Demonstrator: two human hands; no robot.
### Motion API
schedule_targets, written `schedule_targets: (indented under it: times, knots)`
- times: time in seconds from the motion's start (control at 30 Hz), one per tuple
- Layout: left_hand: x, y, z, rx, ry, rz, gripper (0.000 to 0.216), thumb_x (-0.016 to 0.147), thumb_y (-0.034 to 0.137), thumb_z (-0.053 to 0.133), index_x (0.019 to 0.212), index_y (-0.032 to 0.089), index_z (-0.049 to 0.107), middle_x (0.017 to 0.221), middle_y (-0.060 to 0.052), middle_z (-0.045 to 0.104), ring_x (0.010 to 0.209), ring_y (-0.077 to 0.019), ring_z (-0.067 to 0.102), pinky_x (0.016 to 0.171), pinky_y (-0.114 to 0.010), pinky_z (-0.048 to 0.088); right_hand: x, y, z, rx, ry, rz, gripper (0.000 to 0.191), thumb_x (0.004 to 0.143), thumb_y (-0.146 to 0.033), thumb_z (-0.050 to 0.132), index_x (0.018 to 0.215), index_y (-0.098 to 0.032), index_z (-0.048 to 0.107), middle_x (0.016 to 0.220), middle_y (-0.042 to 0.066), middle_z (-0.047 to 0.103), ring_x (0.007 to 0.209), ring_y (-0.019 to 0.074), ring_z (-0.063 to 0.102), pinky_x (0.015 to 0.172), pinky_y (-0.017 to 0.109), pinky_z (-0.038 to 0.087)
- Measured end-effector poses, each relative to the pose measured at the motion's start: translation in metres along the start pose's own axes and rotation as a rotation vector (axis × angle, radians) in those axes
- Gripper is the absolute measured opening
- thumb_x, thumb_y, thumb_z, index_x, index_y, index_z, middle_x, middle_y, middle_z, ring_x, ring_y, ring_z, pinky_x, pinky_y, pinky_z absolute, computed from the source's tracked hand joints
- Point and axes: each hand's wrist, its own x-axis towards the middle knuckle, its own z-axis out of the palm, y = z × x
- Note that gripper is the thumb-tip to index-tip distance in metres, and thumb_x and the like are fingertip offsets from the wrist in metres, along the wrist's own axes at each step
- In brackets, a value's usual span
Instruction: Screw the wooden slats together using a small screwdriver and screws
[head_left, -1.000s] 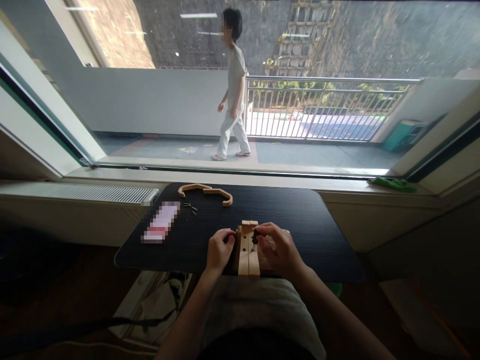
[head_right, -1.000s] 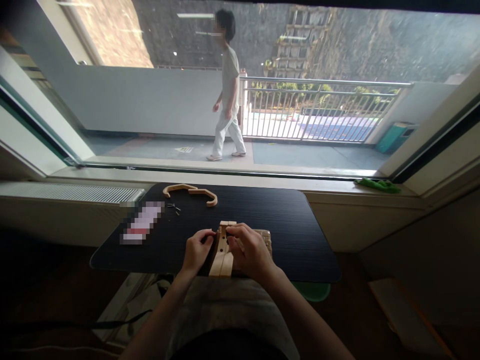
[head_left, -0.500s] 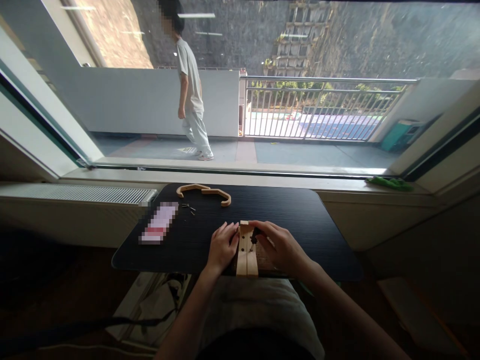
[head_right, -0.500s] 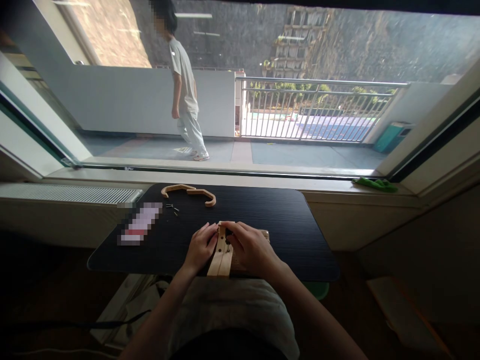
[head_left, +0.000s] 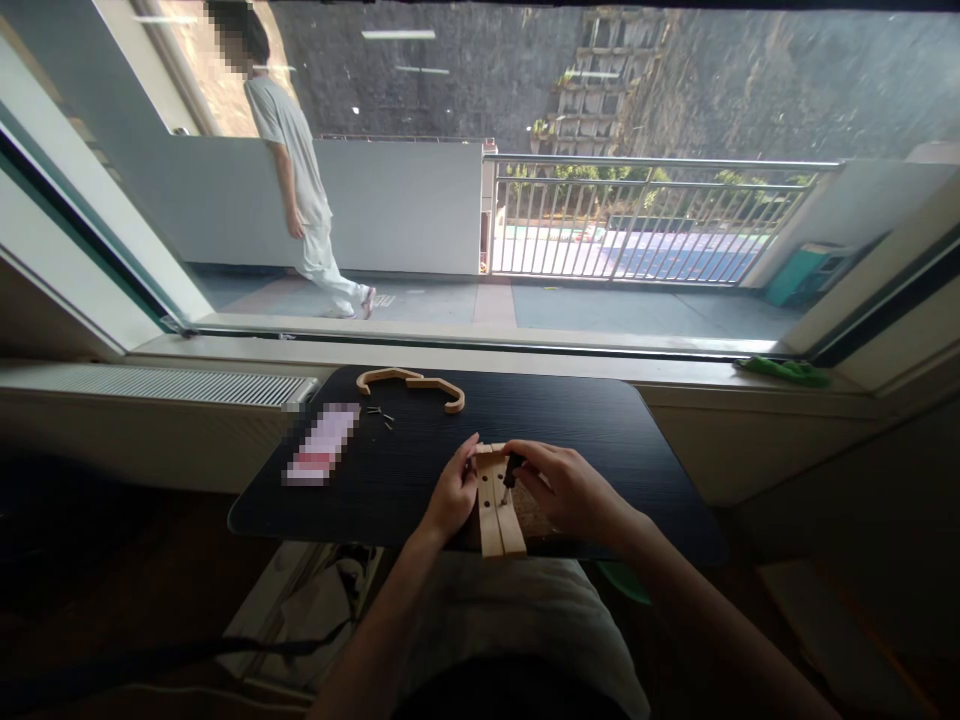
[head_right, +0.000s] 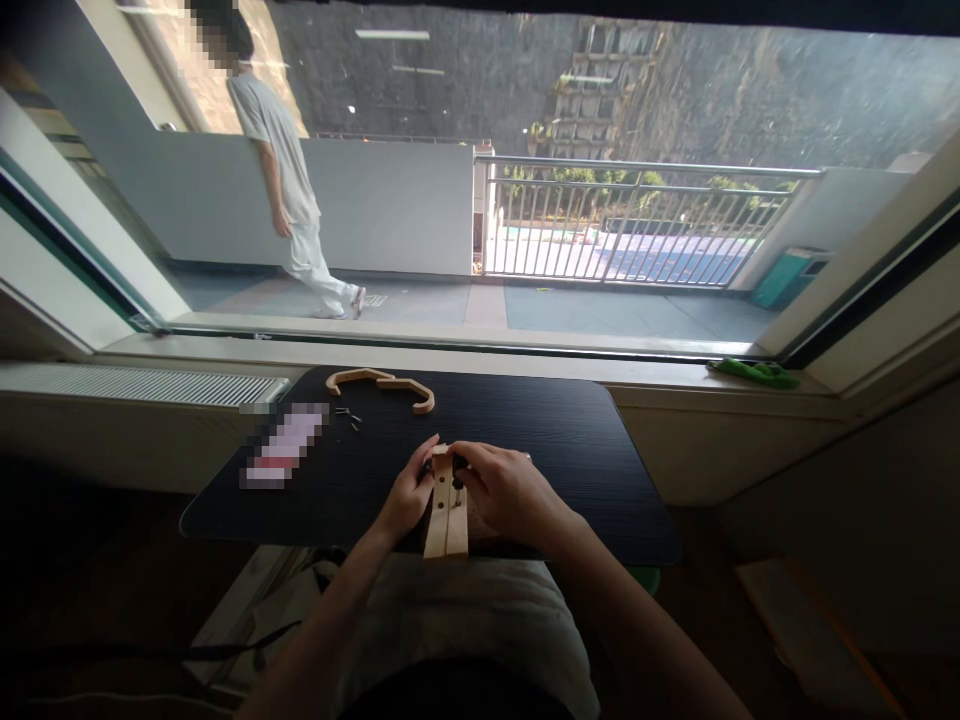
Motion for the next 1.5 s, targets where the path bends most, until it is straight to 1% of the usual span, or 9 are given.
schedule_targets:
  times: [0.1,0.2,0.4,0.6,0.77,0.93,1.13,1.3,1.5]
  knots:
    - [0.004,0.01,0.007,-0.224,0.017,-0.115,0.045,0.071,0.011,0.045,0.111,0.018,0.063,0.109,-0.006,0.07,0.101,-0.021,0.065,0.09,-0.034,0.051,0.0,0.001,0.002,0.0,0.002,0.0,0.03,0.093,-0.018,0.046,0.12,-0.019,0.059,0.111,0.01,0.071,0.097,0.0226,0.067,0.079,0.033,0.05]
    - [0.009,0.02,0.008,-0.287,-0.006,-0.153,0.04,0.065,0.012,0.045,0.099,0.017,0.064,0.091,-0.003,0.071,0.085,-0.0195,0.066,0.077,-0.03,0.053,-0.001,0.0,0.002,0.006,-0.003,0.009,0.03,0.094,-0.018,0.046,0.121,-0.019,0.059,0.112,0.01,0.07,0.097,0.022,0.067,0.079,0.032,0.05]
    - [0.023,0.028,0.011,-0.306,-0.055,-0.104,0.04,0.06,0.014,0.053,0.098,0.016,0.066,0.097,-0.006,0.072,0.092,-0.0216,0.067,0.083,-0.031,0.052,-0.003,0.002,0.004,-0.005,-0.008,0.012,0.03,0.095,-0.018,0.045,0.122,-0.02,0.057,0.114,0.01,0.069,0.099,0.0209,0.066,0.083,0.033,0.05]
    - [0.028,0.027,0.017,-0.317,-0.092,-0.146,0.031,0.06,0.017,0.056,0.089,0.014,0.067,0.078,-0.002,0.07,0.071,-0.0161,0.063,0.066,-0.025,0.05,-0.004,0.004,0.008,0.0,0.016,0.006,0.031,0.095,-0.018,0.045,0.124,-0.021,0.055,0.116,0.009,0.069,0.099,0.0214,0.066,0.081,0.032,0.05]
    - [0.031,0.03,0.017,-0.371,-0.106,-0.11,0.031,0.066,0.03,0.065,0.092,0.014,0.068,0.078,-0.003,0.069,0.071,-0.0157,0.062,0.064,-0.024,0.049,-0.004,0.003,0.008,-0.027,0.024,-0.004,0.028,0.096,-0.019,0.044,0.121,-0.019,0.056,0.111,0.011,0.069,0.096,0.0222,0.066,0.079,0.033,0.05]
    - [0.037,0.035,0.024,-0.311,-0.057,-0.154,0.029,0.068,0.041,0.067,0.077,0.013,0.07,0.069,-0.005,0.068,0.067,-0.0176,0.063,0.061,-0.026,0.049,-0.007,0.003,0.008,-0.033,0.024,-0.009,0.034,0.095,-0.017,0.046,0.127,-0.022,0.052,0.111,0.009,0.07,0.096,0.0206,0.067,0.08,0.031,0.051]
    - [0.04,0.042,0.027,-0.313,-0.028,-0.143,0.023,0.067,0.031,0.061,0.074,0.013,0.073,0.072,-0.006,0.072,0.069,-0.0187,0.064,0.065,-0.027,0.05,-0.007,0.001,0.01,-0.054,0.04,-0.006,0.031,0.095,-0.018,0.045,0.124,-0.02,0.055,0.112,0.01,0.07,0.098,0.0221,0.067,0.081,0.032,0.051]
    - [0.039,0.042,0.027,-0.282,-0.06,-0.136,0.024,0.07,0.033,0.057,0.062,0.014,0.068,0.056,-0.001,0.062,0.057,-0.0144,0.056,0.055,-0.024,0.042,-0.007,0.0,0.01,-0.052,0.028,-0.006,0.033,0.095,-0.018,0.044,0.126,-0.021,0.054,0.111,0.01,0.07,0.096,0.021,0.067,0.08,0.031,0.051]
    - [0.039,0.044,0.027,-0.263,-0.057,-0.106,0.032,0.075,0.038,0.049,0.061,0.015,0.066,0.053,0.0,0.057,0.056,-0.0146,0.052,0.053,-0.025,0.04,-0.01,0.001,0.011,-0.033,0.039,0.005,0.031,0.095,-0.018,0.045,0.124,-0.019,0.055,0.112,0.011,0.069,0.098,0.0219,0.066,0.082,0.033,0.051]
